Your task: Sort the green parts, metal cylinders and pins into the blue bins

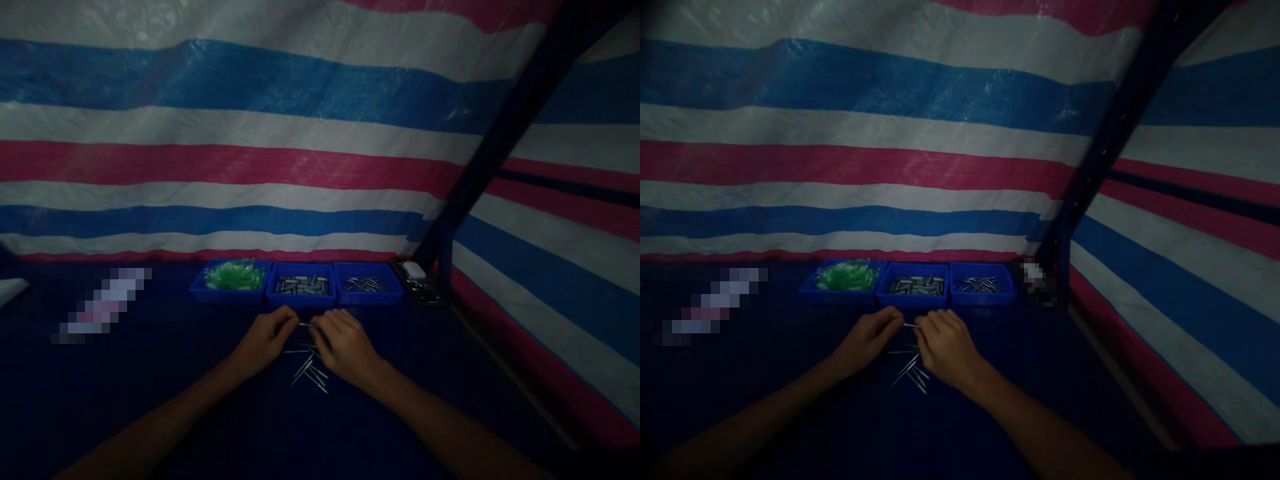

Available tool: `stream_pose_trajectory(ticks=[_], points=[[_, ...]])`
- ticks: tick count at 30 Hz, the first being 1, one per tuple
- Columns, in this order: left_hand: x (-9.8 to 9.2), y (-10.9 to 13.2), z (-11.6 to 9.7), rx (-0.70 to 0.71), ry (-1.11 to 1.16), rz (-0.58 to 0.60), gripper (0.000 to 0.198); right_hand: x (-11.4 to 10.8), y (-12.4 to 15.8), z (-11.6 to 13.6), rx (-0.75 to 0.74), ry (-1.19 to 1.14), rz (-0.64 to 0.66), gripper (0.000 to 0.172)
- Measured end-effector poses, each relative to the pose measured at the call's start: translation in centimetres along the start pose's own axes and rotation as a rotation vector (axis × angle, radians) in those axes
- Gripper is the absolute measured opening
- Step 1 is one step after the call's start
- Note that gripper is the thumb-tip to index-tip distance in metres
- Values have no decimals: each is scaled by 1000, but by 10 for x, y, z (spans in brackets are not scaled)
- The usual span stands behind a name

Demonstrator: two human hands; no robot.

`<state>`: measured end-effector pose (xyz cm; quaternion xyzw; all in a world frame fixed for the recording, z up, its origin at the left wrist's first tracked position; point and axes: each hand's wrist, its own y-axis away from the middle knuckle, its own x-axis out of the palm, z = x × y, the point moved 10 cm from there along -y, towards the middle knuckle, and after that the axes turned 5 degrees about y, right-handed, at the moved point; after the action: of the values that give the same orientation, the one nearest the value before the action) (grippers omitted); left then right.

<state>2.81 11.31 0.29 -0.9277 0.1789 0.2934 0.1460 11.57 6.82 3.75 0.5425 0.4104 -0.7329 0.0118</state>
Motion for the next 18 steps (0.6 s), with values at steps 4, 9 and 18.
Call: stream_pose_trajectory(ticks=[4,9,18], points=[[7,3,6,-25,-18,61,28,5,8,-6,23,-22,60,12],[7,9,0,47,24,76,21,1,2,-8,63,-52,59,19],[2,14,-9,101,-40,43,28,-11,5,-2,76,-155,40,17]])
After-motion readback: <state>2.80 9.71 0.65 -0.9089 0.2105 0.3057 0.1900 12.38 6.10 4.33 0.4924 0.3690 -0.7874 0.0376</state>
